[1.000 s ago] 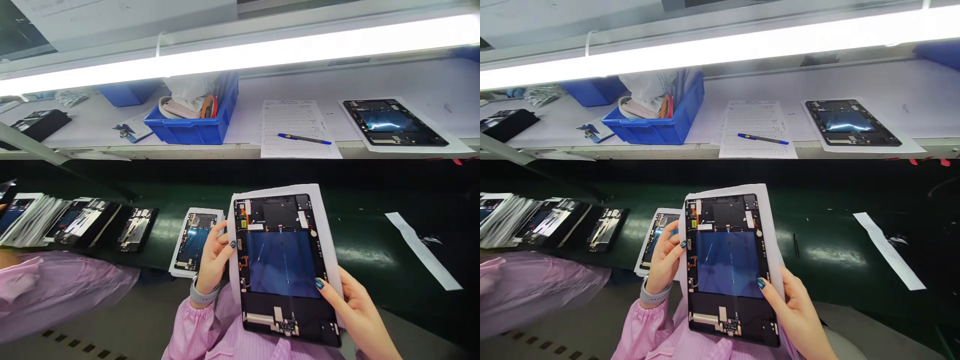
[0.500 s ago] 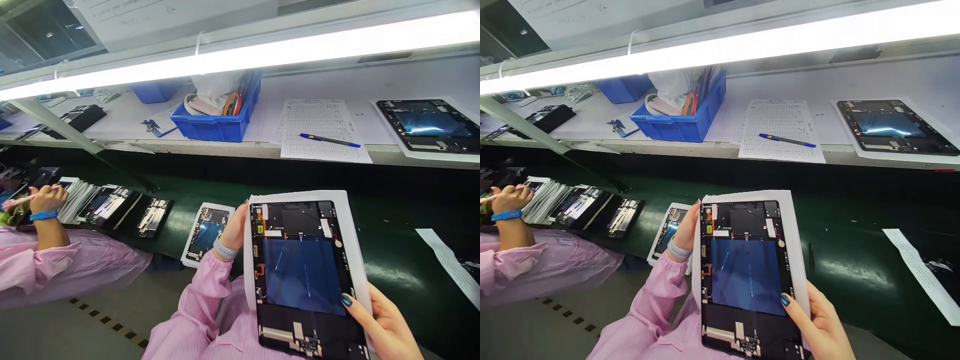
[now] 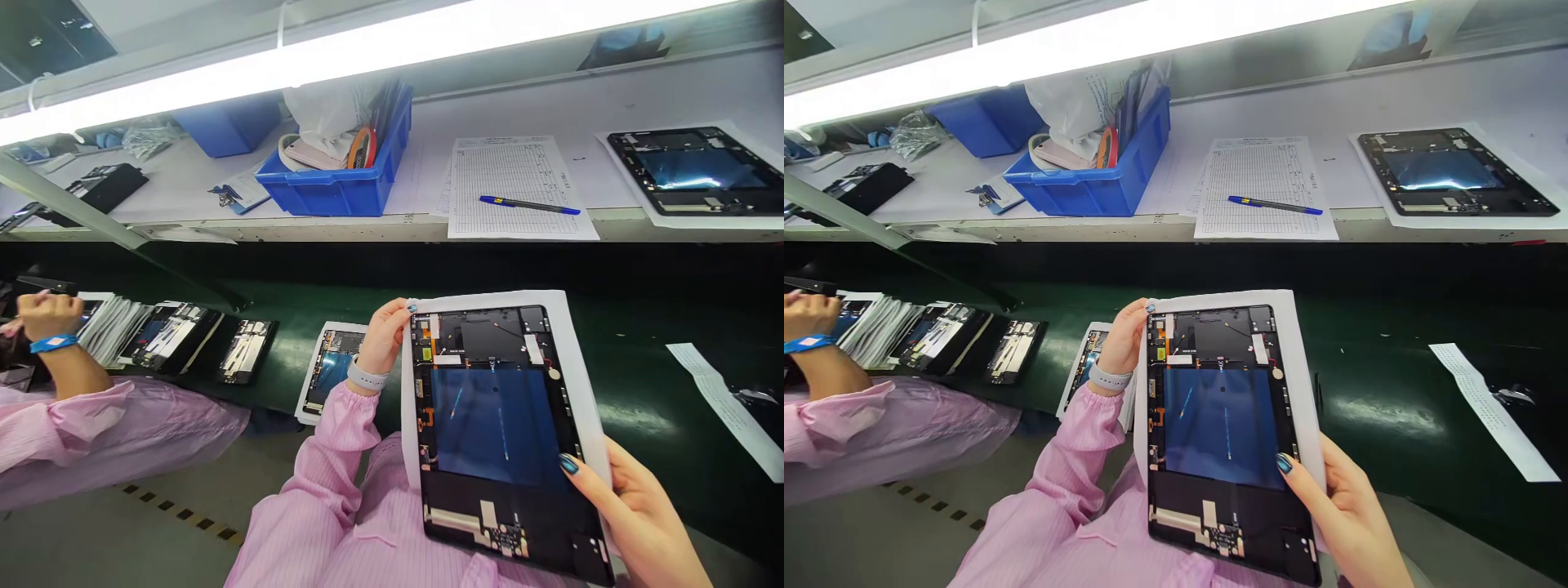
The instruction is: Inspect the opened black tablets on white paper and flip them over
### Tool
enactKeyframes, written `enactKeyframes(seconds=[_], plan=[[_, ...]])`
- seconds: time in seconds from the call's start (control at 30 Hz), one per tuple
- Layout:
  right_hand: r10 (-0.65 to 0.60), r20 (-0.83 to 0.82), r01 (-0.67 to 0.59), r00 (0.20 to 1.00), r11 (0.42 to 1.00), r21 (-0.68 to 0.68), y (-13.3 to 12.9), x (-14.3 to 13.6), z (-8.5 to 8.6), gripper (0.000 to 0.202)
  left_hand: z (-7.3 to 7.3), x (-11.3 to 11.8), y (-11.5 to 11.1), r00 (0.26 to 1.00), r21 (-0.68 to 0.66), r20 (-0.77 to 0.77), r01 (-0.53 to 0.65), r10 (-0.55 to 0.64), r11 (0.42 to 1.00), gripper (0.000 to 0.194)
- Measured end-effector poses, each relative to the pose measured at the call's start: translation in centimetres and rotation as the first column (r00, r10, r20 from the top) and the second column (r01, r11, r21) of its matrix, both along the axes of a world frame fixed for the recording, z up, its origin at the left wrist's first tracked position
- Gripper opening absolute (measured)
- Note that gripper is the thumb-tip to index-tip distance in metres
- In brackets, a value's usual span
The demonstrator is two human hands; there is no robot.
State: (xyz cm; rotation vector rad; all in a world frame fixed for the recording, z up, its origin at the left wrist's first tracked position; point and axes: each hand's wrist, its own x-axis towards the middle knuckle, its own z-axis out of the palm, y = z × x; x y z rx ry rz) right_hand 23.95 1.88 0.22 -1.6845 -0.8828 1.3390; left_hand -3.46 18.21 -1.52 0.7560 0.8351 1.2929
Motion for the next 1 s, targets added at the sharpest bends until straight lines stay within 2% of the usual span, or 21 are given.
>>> enactKeyframes(seconds=[0.1,0.23,0.43,0.67,0.77,0.87,1.0], plan=[[0.011,-0.157,-0.024,0.988,0.996,-0.080,-0.1,0.1,0.5,0.045,0.3,0.2,0.1,1.000,0.005,0.007,0.022,-0.022,1.000,0.026],[0.025,-0.163,-0.040,0.986,0.995,-0.088,-0.2,-0.1,1.1,0.050,0.4,0.2,0.3,0.999,-0.002,-0.029,-0.013,0.013,1.000,0.025],[0.020,-0.168,-0.035,0.986,0.996,-0.083,0.1,-0.9,2.3,0.054,-0.3,-0.2,0.9,0.999,-0.041,-0.030,-0.034,0.033,0.999,0.024],[-0.079,-0.204,0.046,0.976,0.986,-0.160,-0.6,-0.1,1.7,0.063,-0.3,-1.8,1.5,0.993,-0.052,-0.017,-0.115,0.114,0.992,0.021],[-0.077,-0.201,0.046,0.977,0.987,-0.154,-0.8,0.0,1.7,0.060,-0.3,-2.0,1.2,0.998,-0.068,-0.065,-0.030,0.025,0.997,0.024],[-0.044,-0.200,0.016,0.979,0.990,-0.142,-0.7,-0.3,2.1,0.057,-0.8,-1.5,0.9,0.988,-0.131,-0.060,0.132,-0.141,0.983,0.034],[-0.025,-0.184,0.006,0.983,0.995,-0.104,-0.6,-0.5,2.3,0.053,-1.5,-0.8,0.8,0.959,-0.242,0.074,0.284,-0.274,0.928,0.043]])
